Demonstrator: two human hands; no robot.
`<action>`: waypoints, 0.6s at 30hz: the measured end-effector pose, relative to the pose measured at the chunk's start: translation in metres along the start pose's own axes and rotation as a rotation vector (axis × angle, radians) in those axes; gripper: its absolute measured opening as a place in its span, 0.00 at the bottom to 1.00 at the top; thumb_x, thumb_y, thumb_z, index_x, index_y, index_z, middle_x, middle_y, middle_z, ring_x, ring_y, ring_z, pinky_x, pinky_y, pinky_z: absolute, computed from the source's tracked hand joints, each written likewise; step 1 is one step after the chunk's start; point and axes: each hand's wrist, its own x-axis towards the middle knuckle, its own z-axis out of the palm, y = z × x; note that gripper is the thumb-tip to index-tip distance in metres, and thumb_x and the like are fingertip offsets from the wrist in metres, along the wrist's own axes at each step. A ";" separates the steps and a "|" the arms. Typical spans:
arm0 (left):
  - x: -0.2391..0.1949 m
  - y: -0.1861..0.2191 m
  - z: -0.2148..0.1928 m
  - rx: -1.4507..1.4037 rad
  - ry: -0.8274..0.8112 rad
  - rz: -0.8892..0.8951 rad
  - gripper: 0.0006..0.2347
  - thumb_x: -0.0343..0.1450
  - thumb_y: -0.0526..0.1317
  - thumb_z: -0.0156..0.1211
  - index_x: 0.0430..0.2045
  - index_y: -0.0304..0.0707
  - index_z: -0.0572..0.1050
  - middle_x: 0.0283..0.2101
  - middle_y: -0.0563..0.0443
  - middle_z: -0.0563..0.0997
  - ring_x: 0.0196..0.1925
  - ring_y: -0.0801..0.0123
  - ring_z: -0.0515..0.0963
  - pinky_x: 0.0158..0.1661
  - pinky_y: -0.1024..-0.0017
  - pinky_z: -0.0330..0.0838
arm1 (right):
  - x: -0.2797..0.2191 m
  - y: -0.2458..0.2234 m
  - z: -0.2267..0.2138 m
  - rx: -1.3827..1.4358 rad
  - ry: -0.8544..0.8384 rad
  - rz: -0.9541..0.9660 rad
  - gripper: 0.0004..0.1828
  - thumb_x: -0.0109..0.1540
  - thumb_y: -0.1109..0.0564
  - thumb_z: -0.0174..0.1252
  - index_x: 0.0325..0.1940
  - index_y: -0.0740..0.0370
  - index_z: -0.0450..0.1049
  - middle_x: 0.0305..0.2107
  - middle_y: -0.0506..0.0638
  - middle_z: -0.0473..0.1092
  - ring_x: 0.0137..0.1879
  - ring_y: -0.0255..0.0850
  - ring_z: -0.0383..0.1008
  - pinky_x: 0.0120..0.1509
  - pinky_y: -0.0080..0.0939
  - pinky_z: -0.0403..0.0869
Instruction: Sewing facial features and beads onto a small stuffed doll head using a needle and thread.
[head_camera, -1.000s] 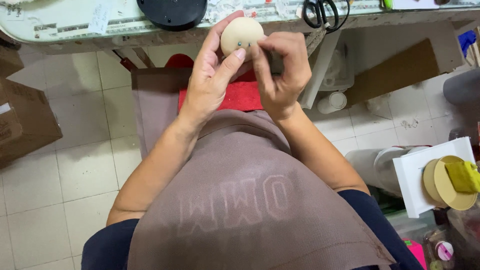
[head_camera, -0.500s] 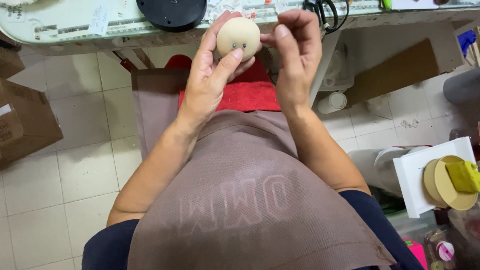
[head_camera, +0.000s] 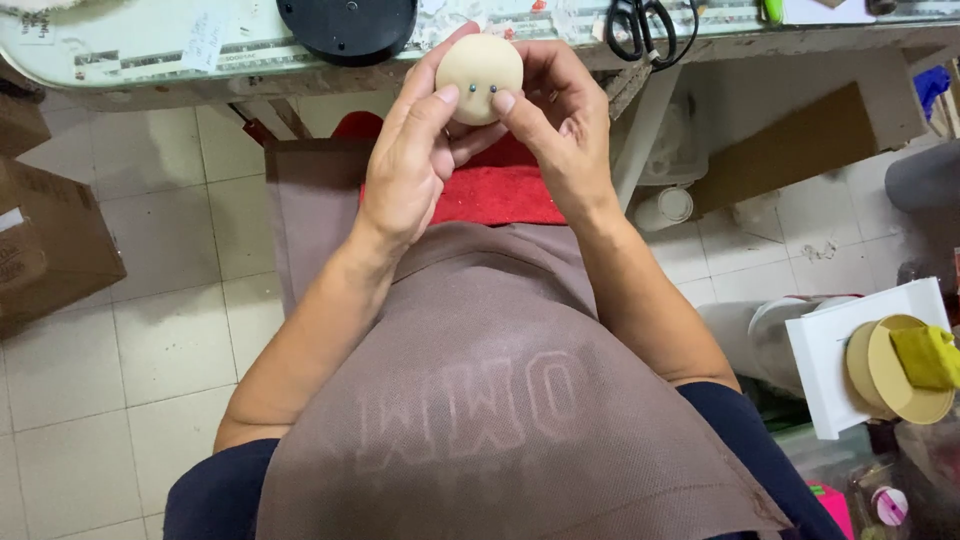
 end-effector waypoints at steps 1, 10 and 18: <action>0.001 -0.002 -0.001 0.024 0.027 0.004 0.17 0.71 0.40 0.41 0.56 0.40 0.58 0.60 0.45 0.61 0.57 0.65 0.67 0.56 0.62 0.73 | 0.000 -0.001 0.001 0.020 0.017 0.012 0.14 0.61 0.54 0.53 0.47 0.63 0.64 0.38 0.47 0.65 0.43 0.33 0.66 0.50 0.30 0.68; -0.006 0.002 0.007 0.447 0.056 0.258 0.16 0.73 0.39 0.50 0.55 0.45 0.58 0.58 0.49 0.63 0.54 0.69 0.71 0.50 0.72 0.80 | -0.001 -0.001 0.003 0.029 0.099 -0.014 0.12 0.60 0.56 0.54 0.44 0.62 0.62 0.36 0.48 0.64 0.41 0.33 0.65 0.47 0.29 0.68; -0.007 0.007 0.009 0.487 0.096 0.321 0.14 0.72 0.36 0.53 0.51 0.42 0.61 0.54 0.48 0.66 0.53 0.69 0.70 0.52 0.74 0.77 | -0.003 -0.010 0.008 0.023 0.093 -0.055 0.13 0.61 0.55 0.53 0.46 0.63 0.61 0.38 0.50 0.64 0.42 0.35 0.65 0.48 0.31 0.68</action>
